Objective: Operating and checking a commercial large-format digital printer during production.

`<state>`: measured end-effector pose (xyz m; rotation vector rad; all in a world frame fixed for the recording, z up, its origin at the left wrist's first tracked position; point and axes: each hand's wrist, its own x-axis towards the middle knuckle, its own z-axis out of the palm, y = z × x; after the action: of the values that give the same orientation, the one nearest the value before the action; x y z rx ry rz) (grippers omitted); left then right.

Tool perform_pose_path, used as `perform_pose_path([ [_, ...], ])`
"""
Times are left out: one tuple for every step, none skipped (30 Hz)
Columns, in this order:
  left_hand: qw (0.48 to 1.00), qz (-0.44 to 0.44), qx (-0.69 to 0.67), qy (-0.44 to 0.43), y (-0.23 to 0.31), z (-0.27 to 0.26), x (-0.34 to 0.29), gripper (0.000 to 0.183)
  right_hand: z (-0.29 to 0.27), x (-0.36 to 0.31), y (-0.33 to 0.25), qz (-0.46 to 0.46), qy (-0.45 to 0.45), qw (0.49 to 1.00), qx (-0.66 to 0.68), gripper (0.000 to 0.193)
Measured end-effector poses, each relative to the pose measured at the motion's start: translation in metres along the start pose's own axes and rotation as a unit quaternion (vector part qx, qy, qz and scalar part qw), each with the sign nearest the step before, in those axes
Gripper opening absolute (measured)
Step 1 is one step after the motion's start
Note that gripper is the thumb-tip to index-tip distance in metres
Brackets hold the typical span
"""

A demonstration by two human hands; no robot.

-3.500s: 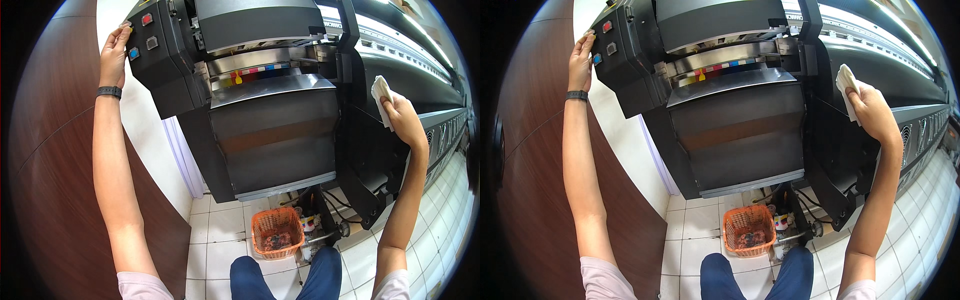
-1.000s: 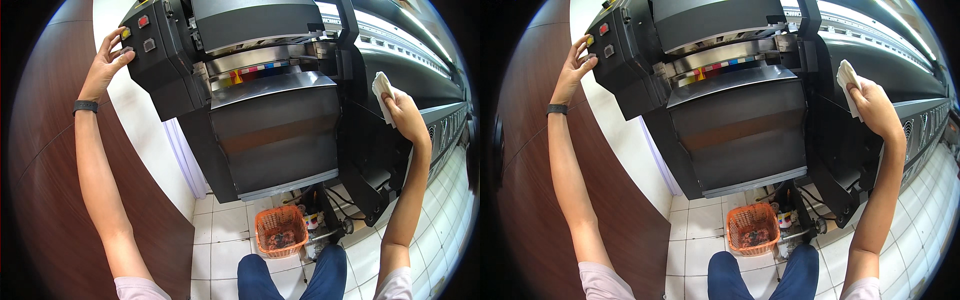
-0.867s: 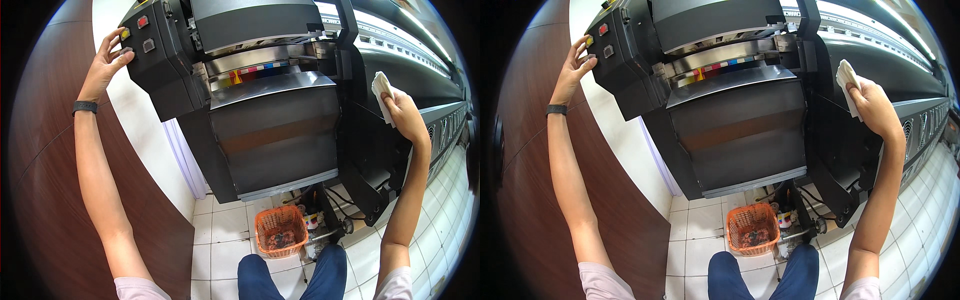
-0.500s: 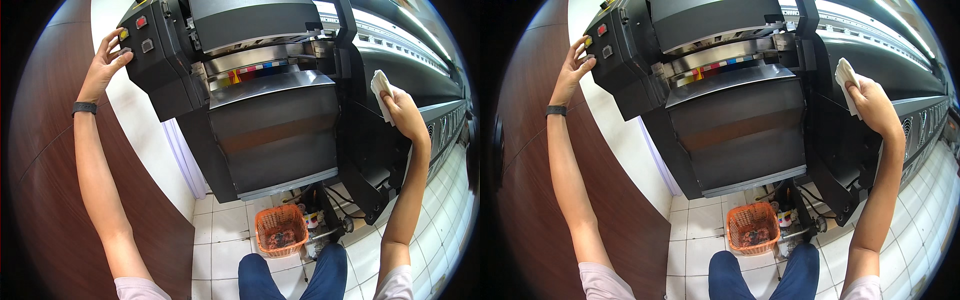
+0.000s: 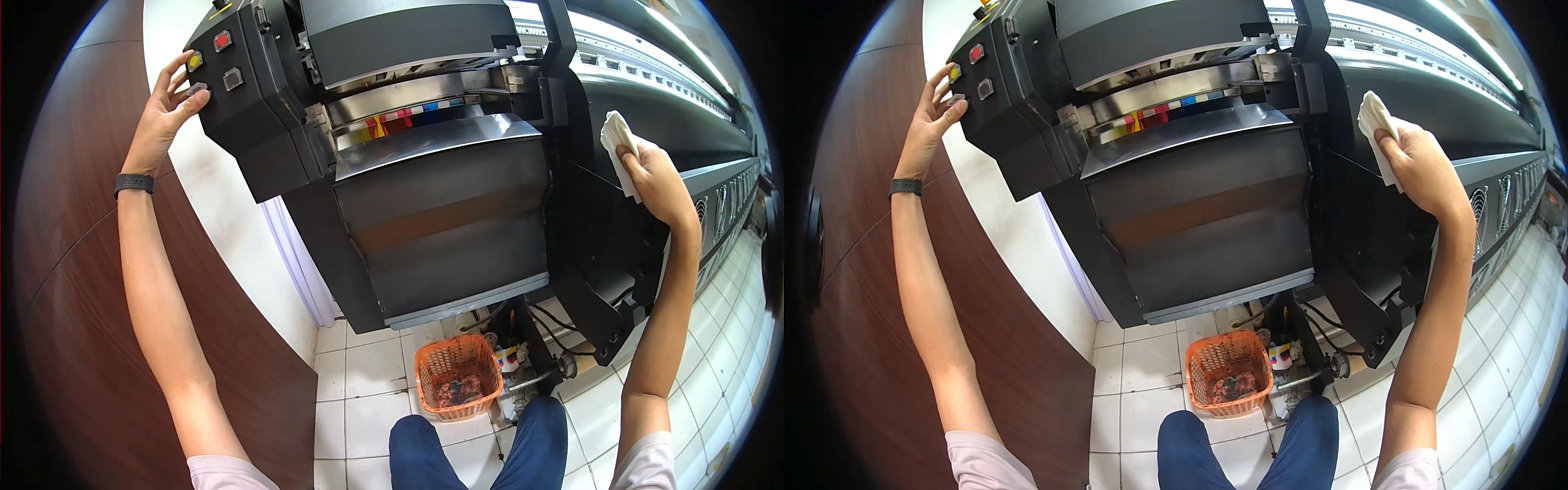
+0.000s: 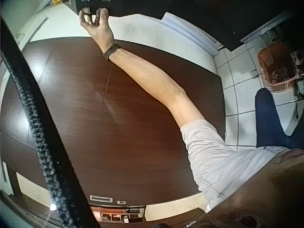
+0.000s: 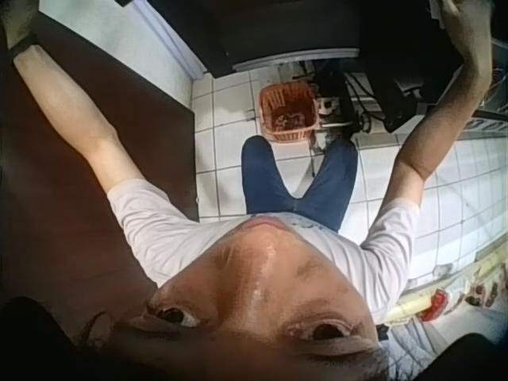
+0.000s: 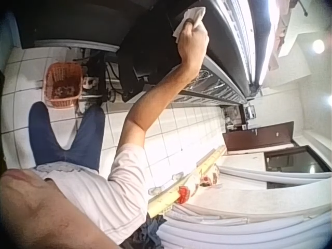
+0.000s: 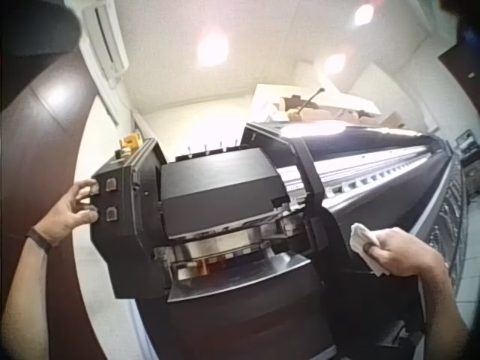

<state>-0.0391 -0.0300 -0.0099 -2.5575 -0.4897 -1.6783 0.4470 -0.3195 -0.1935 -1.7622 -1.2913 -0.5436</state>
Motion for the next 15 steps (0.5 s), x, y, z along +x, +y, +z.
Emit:
perform_pose_path([
  [1.000,0.000,0.003,0.000,-0.0005,0.0000,0.0006,0.076,-0.0008,0.0001,0.0012,0.002,-0.002,1.000,-0.001,0.035],
  [1.000,0.000,0.007,0.000,-0.0011,0.0001,0.0010,0.076,-0.0014,0.0001,0.0020,0.004,-0.003,1.000,-0.001,0.035],
  [1.000,0.001,0.006,0.000,-0.0018,0.0003,0.0012,0.076,-0.0024,-0.0002,0.0001,0.004,-0.003,1.000,-0.002,0.035],
  [1.000,0.000,0.001,-0.002,-0.0024,0.0000,0.0007,0.075,-0.0031,-0.0009,-0.0037,0.016,-0.009,1.000,0.003,0.035],
  [1.000,-0.001,-0.003,-0.003,-0.0030,-0.0004,0.0004,0.075,-0.0031,-0.0013,-0.0058,0.028,-0.015,0.999,0.009,0.034],
  [1.000,-0.001,-0.003,-0.003,-0.0035,-0.0009,0.0004,0.075,-0.0022,-0.0014,-0.0054,0.028,-0.016,0.999,0.009,0.034],
  [1.000,0.000,-0.008,-0.006,-0.0040,-0.0011,0.0008,0.074,-0.0022,-0.0013,-0.0046,0.030,-0.015,0.999,0.016,0.034],
  [1.000,0.002,-0.013,-0.009,-0.0044,-0.0013,0.0010,0.074,-0.0021,-0.0012,-0.0037,0.031,-0.015,0.999,0.023,0.034],
  [1.000,0.002,-0.013,-0.009,-0.0049,-0.0017,0.0009,0.074,-0.0015,-0.0010,-0.0022,0.032,-0.015,0.999,0.023,0.034],
  [1.000,0.000,-0.010,-0.009,-0.0046,-0.0017,0.0012,0.074,-0.0008,-0.0005,0.0002,0.019,-0.009,1.000,0.018,0.034],
  [1.000,-0.001,-0.007,-0.009,-0.0043,-0.0016,0.0014,0.075,-0.0005,-0.0001,0.0015,0.006,-0.003,1.000,0.013,0.034],
  [1.000,-0.001,-0.007,-0.009,-0.0039,-0.0016,0.0015,0.075,-0.0008,0.0001,0.0018,0.006,-0.003,1.000,0.013,0.034],
  [1.000,-0.002,-0.007,-0.010,-0.0038,-0.0014,0.0014,0.075,-0.0011,0.0002,0.0018,0.013,-0.008,1.000,0.017,0.034],
  [1.000,-0.003,-0.007,-0.011,-0.0036,-0.0012,0.0013,0.076,-0.0014,0.0001,0.0017,0.020,-0.012,1.000,0.020,0.034],
  [1.000,-0.002,-0.007,-0.012,-0.0035,-0.0010,0.0010,0.076,-0.0017,-0.0002,0.0006,0.020,-0.012,1.000,0.020,0.034],
])
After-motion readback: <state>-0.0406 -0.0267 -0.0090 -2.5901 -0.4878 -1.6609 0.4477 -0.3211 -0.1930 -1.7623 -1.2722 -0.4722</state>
